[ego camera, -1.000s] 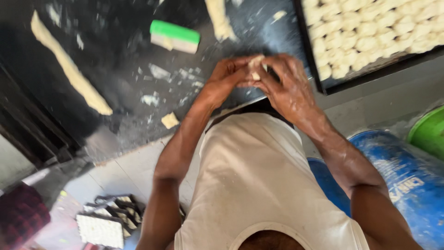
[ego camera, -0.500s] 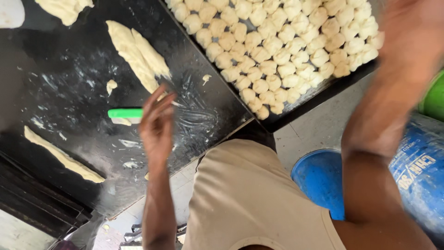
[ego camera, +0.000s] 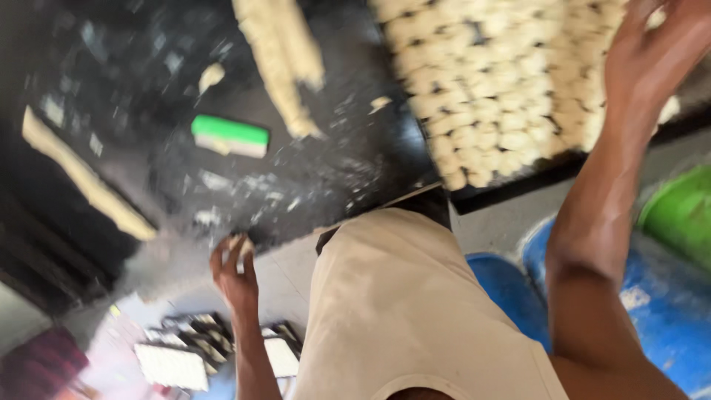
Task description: The person shapes small pieces of dough into balls and places them onto a tray, then flattens a larger piece of dough by hand, cuts it into strips using a scraper, and rolls the strips.
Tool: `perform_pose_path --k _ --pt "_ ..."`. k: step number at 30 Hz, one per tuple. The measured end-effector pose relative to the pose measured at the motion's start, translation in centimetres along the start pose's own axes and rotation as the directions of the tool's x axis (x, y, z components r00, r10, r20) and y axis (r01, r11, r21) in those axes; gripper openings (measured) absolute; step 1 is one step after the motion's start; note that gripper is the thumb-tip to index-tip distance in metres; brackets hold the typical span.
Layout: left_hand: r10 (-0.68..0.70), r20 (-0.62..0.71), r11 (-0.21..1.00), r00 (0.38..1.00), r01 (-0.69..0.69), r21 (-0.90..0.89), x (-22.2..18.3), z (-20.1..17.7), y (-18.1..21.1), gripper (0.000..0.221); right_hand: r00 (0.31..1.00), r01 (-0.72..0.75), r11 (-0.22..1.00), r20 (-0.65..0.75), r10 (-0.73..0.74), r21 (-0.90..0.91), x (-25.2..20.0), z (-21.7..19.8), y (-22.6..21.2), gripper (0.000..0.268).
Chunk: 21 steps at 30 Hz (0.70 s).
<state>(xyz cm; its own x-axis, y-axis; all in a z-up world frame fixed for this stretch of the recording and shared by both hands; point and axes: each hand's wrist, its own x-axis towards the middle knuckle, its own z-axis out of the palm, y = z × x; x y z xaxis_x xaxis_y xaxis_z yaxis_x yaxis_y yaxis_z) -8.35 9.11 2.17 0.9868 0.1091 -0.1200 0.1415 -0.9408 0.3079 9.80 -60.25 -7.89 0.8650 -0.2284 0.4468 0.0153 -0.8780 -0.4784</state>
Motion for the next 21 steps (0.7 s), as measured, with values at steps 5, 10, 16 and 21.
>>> perform_pose_path --k 5,10,16,21 --pt "-0.453 -0.081 0.779 0.888 0.35 -0.521 -1.1 1.7 -4.5 0.024 0.942 0.054 0.931 0.291 -0.168 0.36 -5.0 6.6 -24.4 0.009" --pt "-0.378 0.13 0.058 0.917 0.163 -0.985 1.2 0.5 -3.7 0.038 0.813 0.308 0.857 0.353 -0.462 0.413 -7.4 11.6 -38.7 0.019" --pt "-0.098 0.262 -0.02 0.96 0.262 -0.965 2.5 2.6 -0.1 0.052 0.817 0.394 0.875 0.329 -0.474 0.282 -10.4 16.4 -37.3 0.018" --pt "0.083 0.38 -0.017 0.921 0.382 -0.924 4.0 3.9 -0.1 0.04 0.844 0.345 0.921 0.368 -0.39 0.183 -14.9 8.8 -34.9 0.019"
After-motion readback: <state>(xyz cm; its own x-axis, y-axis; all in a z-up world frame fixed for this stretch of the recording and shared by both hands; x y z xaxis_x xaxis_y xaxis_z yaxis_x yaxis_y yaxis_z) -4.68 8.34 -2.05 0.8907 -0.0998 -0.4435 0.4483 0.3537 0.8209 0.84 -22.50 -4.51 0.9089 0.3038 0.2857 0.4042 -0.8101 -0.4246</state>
